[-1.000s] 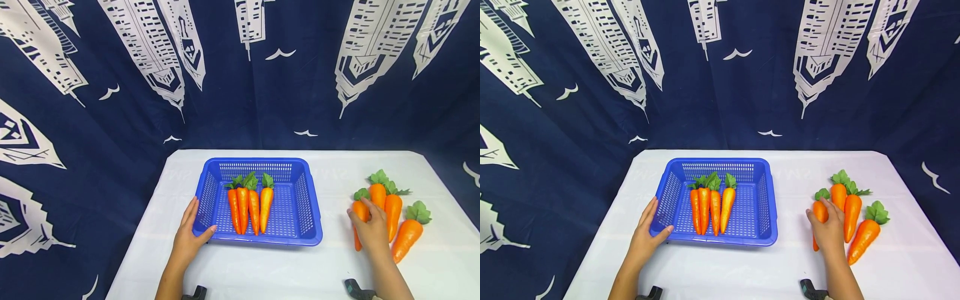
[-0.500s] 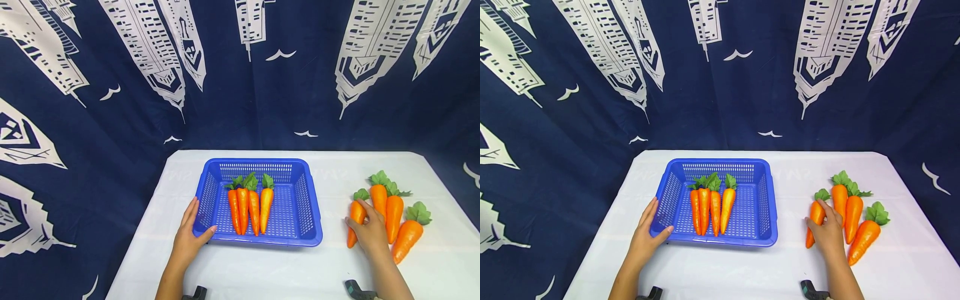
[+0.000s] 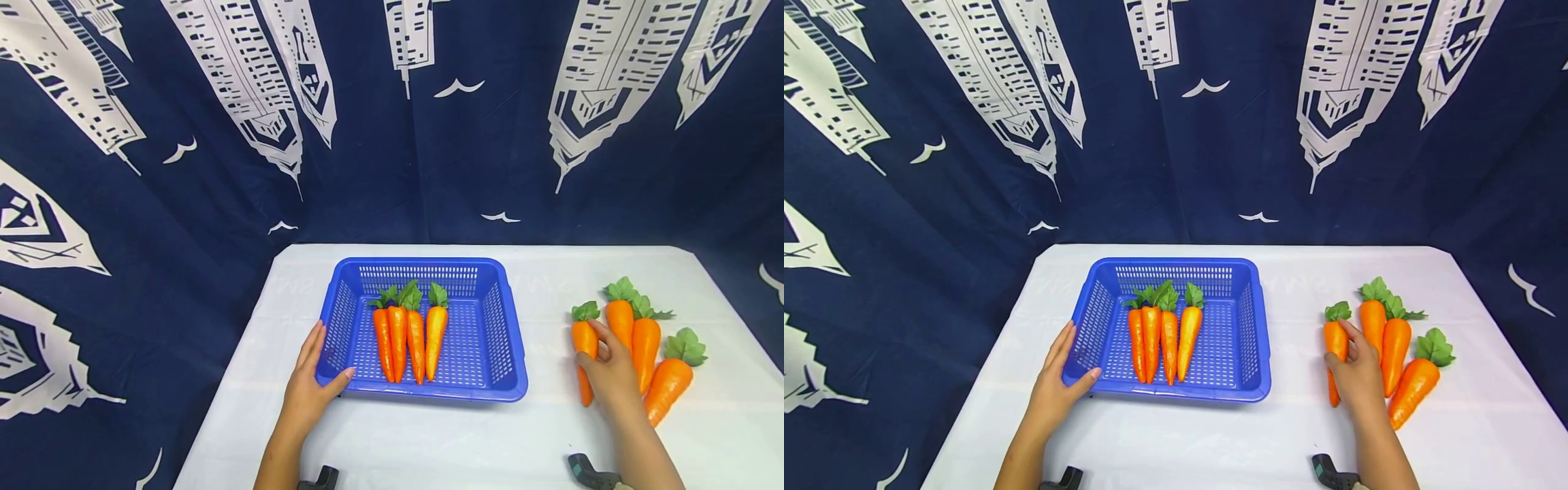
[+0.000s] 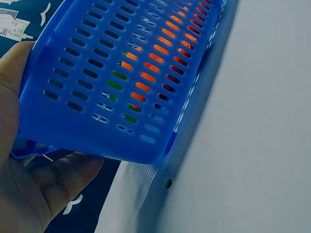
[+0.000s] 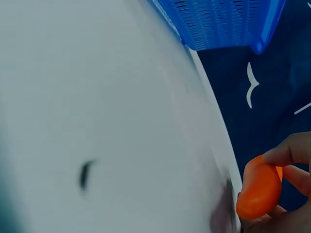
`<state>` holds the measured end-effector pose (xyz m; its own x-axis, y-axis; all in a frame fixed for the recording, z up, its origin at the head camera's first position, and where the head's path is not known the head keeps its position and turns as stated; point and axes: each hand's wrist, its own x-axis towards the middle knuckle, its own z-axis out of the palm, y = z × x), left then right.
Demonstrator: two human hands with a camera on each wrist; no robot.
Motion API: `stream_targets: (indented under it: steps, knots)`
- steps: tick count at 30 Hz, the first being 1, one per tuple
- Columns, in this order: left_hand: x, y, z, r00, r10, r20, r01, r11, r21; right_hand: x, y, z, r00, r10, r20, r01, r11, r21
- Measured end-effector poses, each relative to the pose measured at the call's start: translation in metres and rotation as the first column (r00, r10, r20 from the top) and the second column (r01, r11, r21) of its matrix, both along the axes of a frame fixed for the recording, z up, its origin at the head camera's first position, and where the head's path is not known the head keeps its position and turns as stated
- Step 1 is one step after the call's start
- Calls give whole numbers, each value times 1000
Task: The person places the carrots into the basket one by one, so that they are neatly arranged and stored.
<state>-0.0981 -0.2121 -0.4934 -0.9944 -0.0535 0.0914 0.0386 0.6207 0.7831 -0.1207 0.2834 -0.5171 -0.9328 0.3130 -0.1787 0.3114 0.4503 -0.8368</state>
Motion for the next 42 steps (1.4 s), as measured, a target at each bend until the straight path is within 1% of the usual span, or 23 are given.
stream_targets:
  steps: [7, 11, 16, 21, 25, 32, 37, 42]
  knots:
    - [-1, 0, 0, 1000, -5, 1, 5, 1000, 1, 1, -5, 20, 1000, 5, 29, -3, 998, -70]
    - [0, 0, 1, 1000, -9, 0, 9, 1000, 4, 1, -9, 33, 1000, 29, 7, -29, 995, -96]
    - [0, 0, 1, 1000, -8, 7, 8, 1000, 5, -2, -16, 47, 994, 72, -88, -86, 982, -167]
    - [0, -1, 1, 1000, -6, 9, 6, 1000, 13, -8, -23, 59, 972, 112, -208, -162, 957, -241]
    - [0, -1, 1, 1000, -4, 9, 4, 1000, 16, -12, -31, 68, 952, 162, -260, -221, 950, -219]
    - [0, 0, 2, 1000, -8, 4, 8, 1000, 18, -17, -45, 84, 925, 232, -301, -292, 940, -175]
    - [0, 1, 1, 1000, -5, 6, 5, 1000, 21, -21, -53, 93, 913, 272, -304, -322, 939, -125]
    - [0, 0, 1, 1000, -5, 9, 5, 1000, 24, -28, -66, 105, 907, 312, -282, -350, 932, -96]
